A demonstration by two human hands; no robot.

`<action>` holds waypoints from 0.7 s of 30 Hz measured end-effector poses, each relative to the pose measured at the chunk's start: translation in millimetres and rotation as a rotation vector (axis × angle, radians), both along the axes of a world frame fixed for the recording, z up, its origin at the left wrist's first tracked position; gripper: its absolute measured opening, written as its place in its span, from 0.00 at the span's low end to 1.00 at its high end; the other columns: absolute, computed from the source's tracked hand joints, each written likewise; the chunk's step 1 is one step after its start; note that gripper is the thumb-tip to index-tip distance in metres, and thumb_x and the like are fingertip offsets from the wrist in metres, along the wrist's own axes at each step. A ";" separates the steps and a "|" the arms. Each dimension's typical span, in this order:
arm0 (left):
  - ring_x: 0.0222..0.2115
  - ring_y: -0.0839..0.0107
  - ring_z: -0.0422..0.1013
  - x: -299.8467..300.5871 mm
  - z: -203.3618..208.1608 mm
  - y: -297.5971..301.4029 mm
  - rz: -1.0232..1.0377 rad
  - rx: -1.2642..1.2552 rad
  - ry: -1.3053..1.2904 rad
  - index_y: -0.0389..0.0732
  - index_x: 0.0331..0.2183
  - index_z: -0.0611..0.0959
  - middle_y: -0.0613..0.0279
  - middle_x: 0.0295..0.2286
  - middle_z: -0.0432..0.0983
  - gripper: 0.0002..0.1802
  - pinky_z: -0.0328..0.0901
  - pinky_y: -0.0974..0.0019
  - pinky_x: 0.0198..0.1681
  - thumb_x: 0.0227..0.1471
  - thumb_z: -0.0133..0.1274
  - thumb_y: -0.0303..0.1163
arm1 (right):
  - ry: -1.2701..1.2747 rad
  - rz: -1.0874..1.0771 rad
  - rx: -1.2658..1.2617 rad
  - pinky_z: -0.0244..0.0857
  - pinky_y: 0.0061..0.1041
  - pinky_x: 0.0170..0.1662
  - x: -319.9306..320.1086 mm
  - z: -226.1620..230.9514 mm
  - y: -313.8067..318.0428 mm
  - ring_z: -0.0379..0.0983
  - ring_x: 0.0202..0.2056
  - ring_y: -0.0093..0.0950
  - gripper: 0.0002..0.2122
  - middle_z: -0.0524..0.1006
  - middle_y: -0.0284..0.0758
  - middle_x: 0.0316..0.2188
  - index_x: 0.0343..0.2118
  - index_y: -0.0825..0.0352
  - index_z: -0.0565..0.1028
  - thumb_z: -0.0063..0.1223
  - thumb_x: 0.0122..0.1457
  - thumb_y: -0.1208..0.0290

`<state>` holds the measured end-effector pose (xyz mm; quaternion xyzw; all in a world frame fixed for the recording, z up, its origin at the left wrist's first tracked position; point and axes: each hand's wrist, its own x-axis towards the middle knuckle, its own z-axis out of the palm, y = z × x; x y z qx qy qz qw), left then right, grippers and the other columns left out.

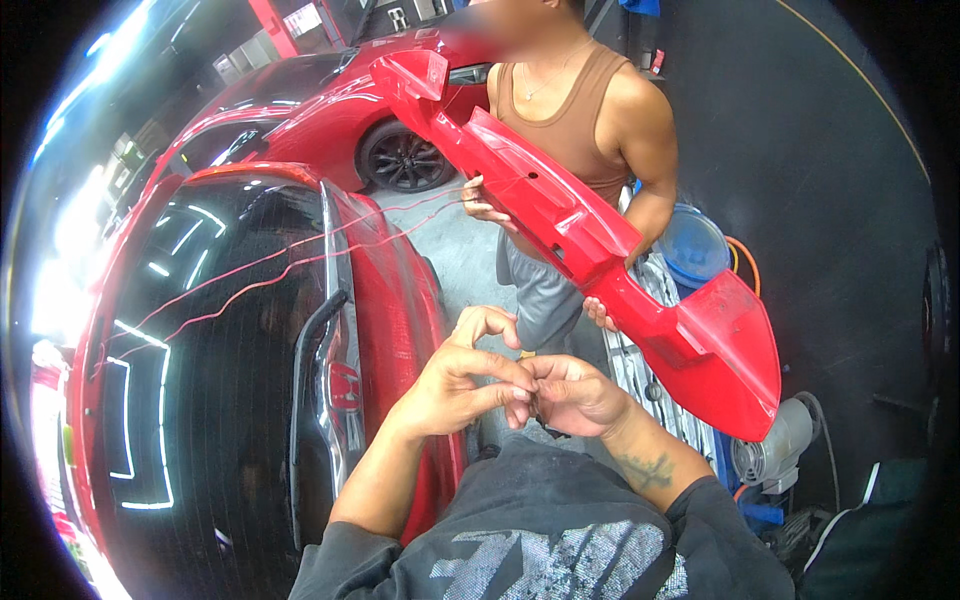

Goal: The person threads a black cable through a red car spoiler held by a coworker. The person manipulates the cable ends and guides them through the spoiler's mounting holes while the coworker holds the part steady.

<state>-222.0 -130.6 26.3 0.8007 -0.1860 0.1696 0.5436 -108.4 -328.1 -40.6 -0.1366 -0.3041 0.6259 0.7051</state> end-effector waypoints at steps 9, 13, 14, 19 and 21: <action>0.52 0.58 0.73 31.0 9.0 73.1 0.004 0.002 -0.008 0.45 0.37 0.94 0.61 0.42 0.77 0.16 0.66 0.48 0.62 0.42 0.78 0.31 | 0.009 -0.115 -0.027 0.71 0.34 0.50 13.1 2.4 55.3 0.79 0.44 0.33 0.08 0.79 0.35 0.36 0.45 0.66 0.74 0.57 0.72 0.68; 0.44 0.61 0.79 64.9 56.4 103.8 0.457 0.323 -0.059 0.41 0.48 0.89 0.56 0.37 0.82 0.24 0.71 0.59 0.51 0.46 0.74 0.25 | -0.020 -0.379 -0.127 0.72 0.32 0.48 42.9 0.7 58.8 0.79 0.44 0.32 0.06 0.80 0.36 0.37 0.43 0.65 0.73 0.53 0.74 0.68; 0.44 0.59 0.79 81.3 60.1 110.4 0.550 0.442 -0.098 0.41 0.47 0.90 0.55 0.38 0.82 0.22 0.71 0.58 0.51 0.47 0.72 0.26 | -0.055 -0.444 -0.159 0.72 0.32 0.48 52.7 2.8 64.1 0.79 0.44 0.31 0.06 0.80 0.35 0.37 0.43 0.65 0.73 0.53 0.74 0.68; 0.45 0.48 0.79 181.8 40.6 142.8 0.752 0.825 0.050 0.39 0.43 0.91 0.49 0.40 0.84 0.16 0.72 0.49 0.51 0.55 0.67 0.37 | -0.155 -0.721 -0.293 0.71 0.27 0.44 98.8 13.8 106.3 0.79 0.41 0.26 0.06 0.80 0.32 0.38 0.44 0.61 0.74 0.52 0.75 0.65; 0.44 0.48 0.81 206.0 25.3 150.0 0.727 0.857 0.074 0.40 0.41 0.91 0.49 0.38 0.84 0.13 0.74 0.48 0.48 0.56 0.64 0.35 | -0.132 -0.761 -0.316 0.71 0.27 0.43 117.7 11.0 123.7 0.78 0.39 0.25 0.06 0.80 0.30 0.37 0.44 0.61 0.75 0.52 0.75 0.65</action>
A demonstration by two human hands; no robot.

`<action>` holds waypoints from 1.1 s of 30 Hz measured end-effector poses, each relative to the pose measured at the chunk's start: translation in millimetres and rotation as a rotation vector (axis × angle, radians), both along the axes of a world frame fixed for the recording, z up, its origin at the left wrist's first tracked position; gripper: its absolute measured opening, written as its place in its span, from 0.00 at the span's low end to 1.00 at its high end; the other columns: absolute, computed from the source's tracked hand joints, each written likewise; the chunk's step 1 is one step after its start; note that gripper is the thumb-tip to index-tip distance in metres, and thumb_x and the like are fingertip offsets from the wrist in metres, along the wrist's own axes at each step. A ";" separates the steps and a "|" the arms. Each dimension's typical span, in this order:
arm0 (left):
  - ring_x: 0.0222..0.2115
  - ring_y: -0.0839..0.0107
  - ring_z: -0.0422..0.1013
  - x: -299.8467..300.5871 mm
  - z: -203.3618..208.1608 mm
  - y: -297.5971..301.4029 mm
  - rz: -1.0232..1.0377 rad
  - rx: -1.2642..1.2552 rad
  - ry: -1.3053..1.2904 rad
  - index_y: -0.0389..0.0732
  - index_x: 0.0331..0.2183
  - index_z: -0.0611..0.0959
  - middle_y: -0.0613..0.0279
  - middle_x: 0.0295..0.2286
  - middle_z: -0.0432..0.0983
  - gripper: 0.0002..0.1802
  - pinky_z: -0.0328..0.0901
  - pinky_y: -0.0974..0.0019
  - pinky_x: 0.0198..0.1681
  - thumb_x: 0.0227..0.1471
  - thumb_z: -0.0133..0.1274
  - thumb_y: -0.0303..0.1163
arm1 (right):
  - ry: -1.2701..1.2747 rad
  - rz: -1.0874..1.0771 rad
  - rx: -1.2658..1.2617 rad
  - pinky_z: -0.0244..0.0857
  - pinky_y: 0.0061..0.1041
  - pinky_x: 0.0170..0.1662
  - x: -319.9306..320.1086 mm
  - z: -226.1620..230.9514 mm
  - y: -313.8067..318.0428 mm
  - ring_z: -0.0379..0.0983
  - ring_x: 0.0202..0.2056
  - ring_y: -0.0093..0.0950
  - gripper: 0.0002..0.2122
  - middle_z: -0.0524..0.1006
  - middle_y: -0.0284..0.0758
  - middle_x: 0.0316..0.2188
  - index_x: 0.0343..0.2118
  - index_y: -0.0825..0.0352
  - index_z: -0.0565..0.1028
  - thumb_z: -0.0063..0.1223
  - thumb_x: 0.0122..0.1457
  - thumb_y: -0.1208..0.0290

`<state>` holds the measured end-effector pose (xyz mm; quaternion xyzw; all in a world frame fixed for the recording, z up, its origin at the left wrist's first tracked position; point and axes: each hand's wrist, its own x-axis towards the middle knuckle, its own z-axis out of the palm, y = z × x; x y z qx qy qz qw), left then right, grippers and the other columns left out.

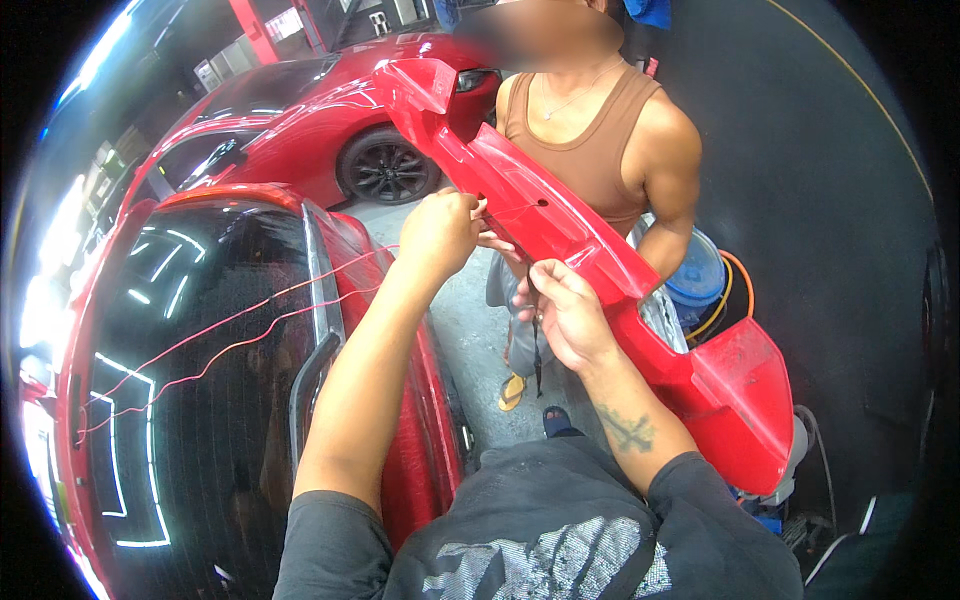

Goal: The person threads a black cable through a red car spoiler held by a coworker. The person manipulates the cable ends and guides them through the spoiler's mounting holes while the coworker holds the part steady.

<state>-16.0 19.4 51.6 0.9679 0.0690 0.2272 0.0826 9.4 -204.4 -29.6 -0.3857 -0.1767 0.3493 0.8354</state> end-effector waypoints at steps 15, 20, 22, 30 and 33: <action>0.35 0.55 0.80 32.2 -10.3 -8.5 -0.082 0.415 -0.068 0.42 0.36 0.81 0.57 0.31 0.77 0.05 0.75 0.54 0.37 0.59 0.57 0.32 | 0.000 -0.206 0.086 0.69 0.21 0.36 73.6 6.7 59.5 0.78 0.34 0.19 0.05 0.83 0.28 0.35 0.41 0.59 0.75 0.54 0.73 0.65; 0.33 0.56 0.80 21.5 -18.2 -3.4 -0.123 0.517 -0.014 0.44 0.39 0.83 0.58 0.30 0.76 0.06 0.75 0.55 0.35 0.60 0.59 0.33 | 0.026 -0.239 0.014 0.69 0.20 0.35 76.5 10.6 59.7 0.77 0.36 0.16 0.06 0.83 0.26 0.36 0.40 0.59 0.75 0.51 0.74 0.64; 0.33 0.55 0.80 10.4 -22.0 -4.8 -0.133 0.491 -0.008 0.44 0.39 0.84 0.58 0.30 0.76 0.06 0.76 0.56 0.35 0.59 0.60 0.33 | 0.024 -0.211 -0.010 0.71 0.21 0.36 82.9 -2.1 63.5 0.80 0.37 0.19 0.05 0.84 0.29 0.39 0.41 0.59 0.76 0.53 0.73 0.65; 0.33 0.55 0.81 -5.2 -36.3 -31.2 -0.038 0.266 -0.021 0.44 0.36 0.87 0.58 0.30 0.79 0.07 0.76 0.53 0.36 0.61 0.61 0.36 | -0.094 -0.172 -0.116 0.71 0.20 0.35 74.7 -33.9 52.0 0.79 0.37 0.19 0.06 0.83 0.30 0.40 0.41 0.61 0.76 0.54 0.74 0.66; 0.35 0.54 0.81 -18.7 -40.9 -37.4 0.031 0.176 -0.018 0.44 0.36 0.88 0.55 0.30 0.80 0.07 0.76 0.52 0.37 0.61 0.61 0.36 | -0.102 -0.086 -0.125 0.72 0.21 0.36 67.4 -35.8 46.7 0.78 0.37 0.19 0.05 0.83 0.30 0.42 0.41 0.61 0.76 0.54 0.74 0.67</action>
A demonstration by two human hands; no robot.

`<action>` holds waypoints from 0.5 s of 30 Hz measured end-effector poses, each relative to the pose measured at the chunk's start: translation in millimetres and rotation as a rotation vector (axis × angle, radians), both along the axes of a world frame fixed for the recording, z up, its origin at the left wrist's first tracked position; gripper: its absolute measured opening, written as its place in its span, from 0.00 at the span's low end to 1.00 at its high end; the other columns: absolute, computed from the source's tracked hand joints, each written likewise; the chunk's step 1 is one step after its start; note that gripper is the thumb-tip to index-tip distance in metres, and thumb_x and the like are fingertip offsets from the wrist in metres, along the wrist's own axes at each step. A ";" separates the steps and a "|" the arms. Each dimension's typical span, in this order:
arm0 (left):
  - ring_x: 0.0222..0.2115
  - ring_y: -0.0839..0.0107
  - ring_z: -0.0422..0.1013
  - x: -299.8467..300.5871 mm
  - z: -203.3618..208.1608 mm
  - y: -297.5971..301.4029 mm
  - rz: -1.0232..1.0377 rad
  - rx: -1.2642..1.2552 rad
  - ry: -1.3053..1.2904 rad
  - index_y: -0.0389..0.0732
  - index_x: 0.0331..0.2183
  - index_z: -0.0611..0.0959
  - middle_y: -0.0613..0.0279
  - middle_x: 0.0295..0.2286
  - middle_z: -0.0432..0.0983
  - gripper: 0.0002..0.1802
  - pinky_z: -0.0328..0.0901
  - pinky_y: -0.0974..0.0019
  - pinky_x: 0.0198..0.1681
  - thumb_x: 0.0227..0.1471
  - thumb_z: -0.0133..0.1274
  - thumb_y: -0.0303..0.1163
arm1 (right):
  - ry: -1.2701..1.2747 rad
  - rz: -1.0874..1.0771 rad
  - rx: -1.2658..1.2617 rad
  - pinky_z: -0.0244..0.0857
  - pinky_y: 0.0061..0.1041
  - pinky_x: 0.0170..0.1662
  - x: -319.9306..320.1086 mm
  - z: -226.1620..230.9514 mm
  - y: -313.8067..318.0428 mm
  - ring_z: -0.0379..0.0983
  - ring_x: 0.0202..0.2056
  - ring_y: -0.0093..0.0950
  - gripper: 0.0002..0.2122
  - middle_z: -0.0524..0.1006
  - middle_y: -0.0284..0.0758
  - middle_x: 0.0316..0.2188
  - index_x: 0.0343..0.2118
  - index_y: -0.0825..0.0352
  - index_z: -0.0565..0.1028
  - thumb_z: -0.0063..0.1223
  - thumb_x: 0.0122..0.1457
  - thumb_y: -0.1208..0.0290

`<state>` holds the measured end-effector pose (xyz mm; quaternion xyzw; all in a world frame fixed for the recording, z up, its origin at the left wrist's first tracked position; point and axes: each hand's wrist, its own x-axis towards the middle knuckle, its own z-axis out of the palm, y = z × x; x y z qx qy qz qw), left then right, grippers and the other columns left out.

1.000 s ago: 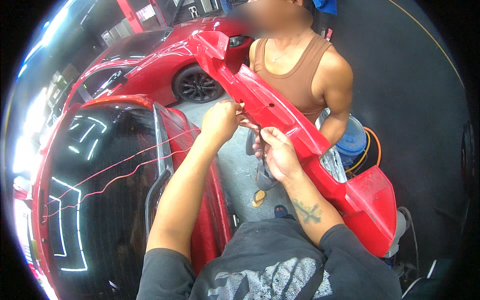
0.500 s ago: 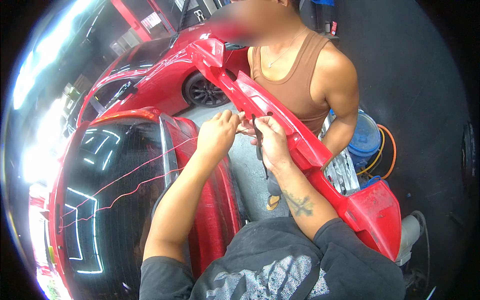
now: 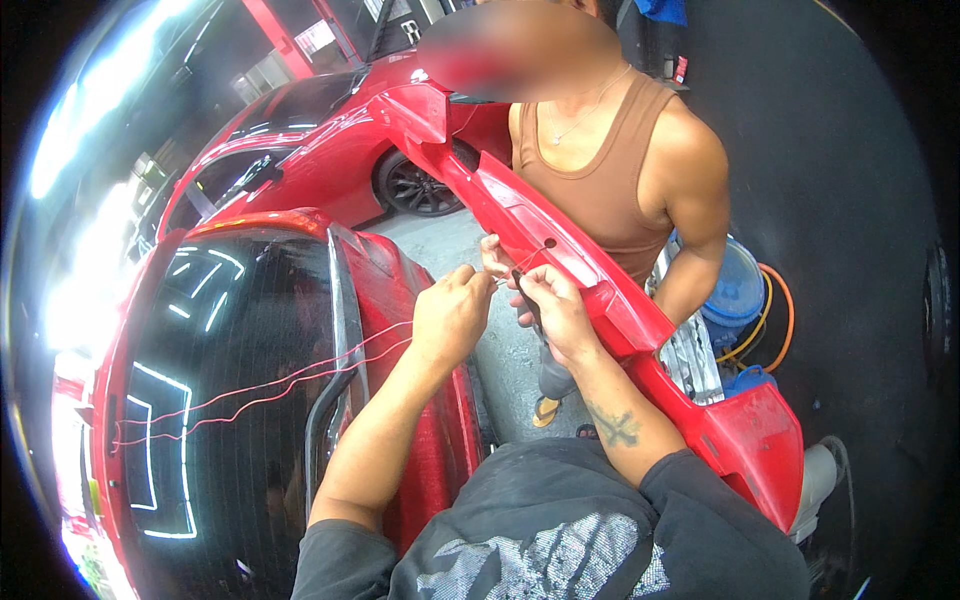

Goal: The person threads a black cable through a red car spoiler held by a coworker. The person manipulates the cable ends and guides them through the spoiler's mounting holes while the coworker holds the part steady.

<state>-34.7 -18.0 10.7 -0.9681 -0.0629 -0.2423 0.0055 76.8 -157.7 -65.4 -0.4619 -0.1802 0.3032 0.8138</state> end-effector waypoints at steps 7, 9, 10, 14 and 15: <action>0.45 0.57 0.84 -6.4 -0.5 -22.6 0.087 -0.222 0.073 0.47 0.48 0.86 0.58 0.47 0.85 0.23 0.78 0.54 0.47 0.48 0.68 0.33 | -0.061 0.054 -0.005 0.69 0.21 0.36 -20.3 3.3 -16.1 0.77 0.41 0.19 0.06 0.81 0.27 0.46 0.46 0.58 0.76 0.51 0.75 0.65; 0.39 0.56 0.85 2.1 -44.5 -30.4 0.051 -0.203 0.003 0.45 0.49 0.84 0.56 0.44 0.86 0.29 0.79 0.52 0.39 0.43 0.72 0.37 | -0.094 0.056 0.087 0.68 0.21 0.38 -29.7 -11.0 -32.3 0.77 0.43 0.18 0.04 0.80 0.25 0.46 0.46 0.55 0.74 0.51 0.75 0.64; 0.38 0.57 0.85 -7.5 -49.3 -41.4 0.076 -0.116 -0.001 0.43 0.44 0.85 0.57 0.44 0.86 0.25 0.79 0.53 0.39 0.42 0.72 0.38 | -0.055 0.101 0.145 0.68 0.23 0.41 -40.4 -12.8 -38.7 0.75 0.46 0.19 0.03 0.79 0.24 0.46 0.46 0.55 0.73 0.51 0.75 0.65; 0.38 0.54 0.85 -44.9 -45.4 -34.6 0.009 -0.251 -0.069 0.44 0.43 0.86 0.58 0.46 0.86 0.18 0.79 0.51 0.40 0.49 0.67 0.37 | 0.007 0.226 0.366 0.67 0.27 0.47 -44.0 -34.9 -18.9 0.73 0.46 0.23 0.02 0.79 0.27 0.48 0.45 0.56 0.73 0.50 0.75 0.67; 0.38 0.54 0.85 -47.5 -43.5 -34.5 0.039 -0.270 -0.067 0.44 0.42 0.86 0.58 0.46 0.86 0.17 0.79 0.51 0.40 0.50 0.66 0.37 | 0.025 0.235 0.386 0.66 0.27 0.48 -43.4 -33.3 -13.9 0.72 0.46 0.22 0.03 0.79 0.28 0.47 0.45 0.57 0.74 0.50 0.75 0.67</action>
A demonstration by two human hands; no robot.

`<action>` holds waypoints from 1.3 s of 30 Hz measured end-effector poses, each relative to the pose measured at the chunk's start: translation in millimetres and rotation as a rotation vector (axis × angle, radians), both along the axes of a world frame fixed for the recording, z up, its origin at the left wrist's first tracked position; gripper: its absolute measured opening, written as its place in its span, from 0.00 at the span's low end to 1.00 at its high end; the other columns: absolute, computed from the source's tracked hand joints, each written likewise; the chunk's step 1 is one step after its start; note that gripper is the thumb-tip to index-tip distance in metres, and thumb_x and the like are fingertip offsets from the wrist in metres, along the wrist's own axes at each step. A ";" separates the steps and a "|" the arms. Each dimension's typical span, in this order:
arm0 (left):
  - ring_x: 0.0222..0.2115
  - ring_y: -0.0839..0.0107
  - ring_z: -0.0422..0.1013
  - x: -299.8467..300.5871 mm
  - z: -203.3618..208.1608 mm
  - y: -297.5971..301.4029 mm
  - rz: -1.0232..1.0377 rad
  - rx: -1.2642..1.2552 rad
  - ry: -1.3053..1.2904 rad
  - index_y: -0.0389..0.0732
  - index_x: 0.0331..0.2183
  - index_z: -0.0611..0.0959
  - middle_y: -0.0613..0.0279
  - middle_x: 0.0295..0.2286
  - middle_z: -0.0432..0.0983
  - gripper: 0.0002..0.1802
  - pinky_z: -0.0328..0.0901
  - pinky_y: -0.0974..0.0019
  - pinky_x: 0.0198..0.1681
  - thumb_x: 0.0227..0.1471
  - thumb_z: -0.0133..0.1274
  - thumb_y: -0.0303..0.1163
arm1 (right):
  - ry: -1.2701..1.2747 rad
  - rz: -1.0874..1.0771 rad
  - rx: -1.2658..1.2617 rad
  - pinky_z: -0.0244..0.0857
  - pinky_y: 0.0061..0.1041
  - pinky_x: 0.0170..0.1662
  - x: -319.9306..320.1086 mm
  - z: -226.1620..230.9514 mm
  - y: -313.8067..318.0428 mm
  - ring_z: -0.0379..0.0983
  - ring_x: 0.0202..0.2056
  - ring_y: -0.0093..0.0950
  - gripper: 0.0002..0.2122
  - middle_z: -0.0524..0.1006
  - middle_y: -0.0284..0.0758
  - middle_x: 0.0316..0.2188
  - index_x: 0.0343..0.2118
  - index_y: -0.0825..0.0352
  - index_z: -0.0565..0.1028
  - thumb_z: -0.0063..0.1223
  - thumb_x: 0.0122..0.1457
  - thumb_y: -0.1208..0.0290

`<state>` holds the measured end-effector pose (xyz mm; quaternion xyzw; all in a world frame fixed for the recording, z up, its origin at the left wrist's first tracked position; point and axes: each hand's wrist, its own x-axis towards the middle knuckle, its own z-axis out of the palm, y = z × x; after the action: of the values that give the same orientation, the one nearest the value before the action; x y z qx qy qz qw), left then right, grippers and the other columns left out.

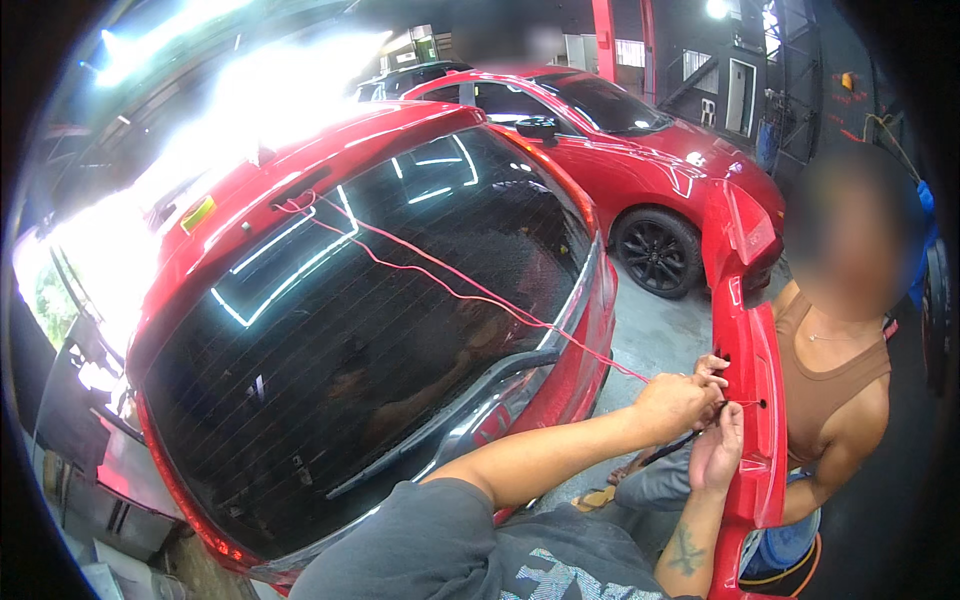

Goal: The person threads a black cable through a red car spoiler held by a coworker. The person manipulates the cable ends and guides them through the spoiler's mounting holes while the coworker holds the part steady.

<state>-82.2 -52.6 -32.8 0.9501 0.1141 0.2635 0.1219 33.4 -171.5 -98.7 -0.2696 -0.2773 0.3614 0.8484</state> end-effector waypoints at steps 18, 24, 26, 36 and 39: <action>0.36 0.69 0.78 1.5 10.2 8.7 -0.229 -0.453 0.210 0.38 0.49 0.90 0.57 0.35 0.85 0.15 0.74 0.62 0.41 0.64 0.57 0.31 | 0.112 -0.201 -0.193 0.73 0.26 0.41 -34.1 4.8 -47.3 0.81 0.43 0.25 0.04 0.84 0.36 0.50 0.45 0.58 0.77 0.52 0.74 0.67; 0.23 0.79 0.71 -4.0 17.4 3.2 -0.158 -0.791 0.245 0.34 0.48 0.89 0.65 0.29 0.83 0.16 0.66 0.70 0.26 0.67 0.55 0.33 | 0.012 -0.102 -0.303 0.68 0.21 0.38 -30.4 2.8 -62.8 0.76 0.37 0.20 0.07 0.82 0.28 0.40 0.47 0.61 0.78 0.54 0.74 0.64; 0.23 0.80 0.71 -6.9 22.5 1.0 -0.146 -0.766 0.191 0.33 0.48 0.89 0.66 0.29 0.83 0.16 0.65 0.70 0.27 0.66 0.55 0.32 | -0.077 -0.127 -0.343 0.68 0.21 0.39 -31.1 9.7 -56.4 0.77 0.37 0.20 0.06 0.82 0.30 0.41 0.46 0.61 0.77 0.53 0.74 0.66; 0.26 0.83 0.69 -48.4 28.2 -10.8 -0.108 -0.781 0.101 0.29 0.46 0.89 0.68 0.29 0.83 0.15 0.64 0.73 0.30 0.62 0.57 0.27 | -0.407 -0.144 -0.368 0.67 0.21 0.37 -45.4 27.1 -41.9 0.72 0.35 0.16 0.06 0.78 0.27 0.37 0.38 0.63 0.76 0.55 0.73 0.68; 0.26 0.83 0.69 -48.9 33.4 -15.5 -0.068 -0.859 0.096 0.29 0.44 0.89 0.67 0.29 0.83 0.14 0.64 0.72 0.31 0.63 0.57 0.29 | -0.390 -0.141 -0.401 0.68 0.21 0.38 -43.1 33.7 -43.8 0.71 0.35 0.16 0.06 0.78 0.27 0.35 0.38 0.64 0.75 0.56 0.73 0.69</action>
<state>-131.1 -68.0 0.6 0.8274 0.1875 0.1434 0.5095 -9.7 -215.3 -65.0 -0.5148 -0.3388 0.2906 0.7320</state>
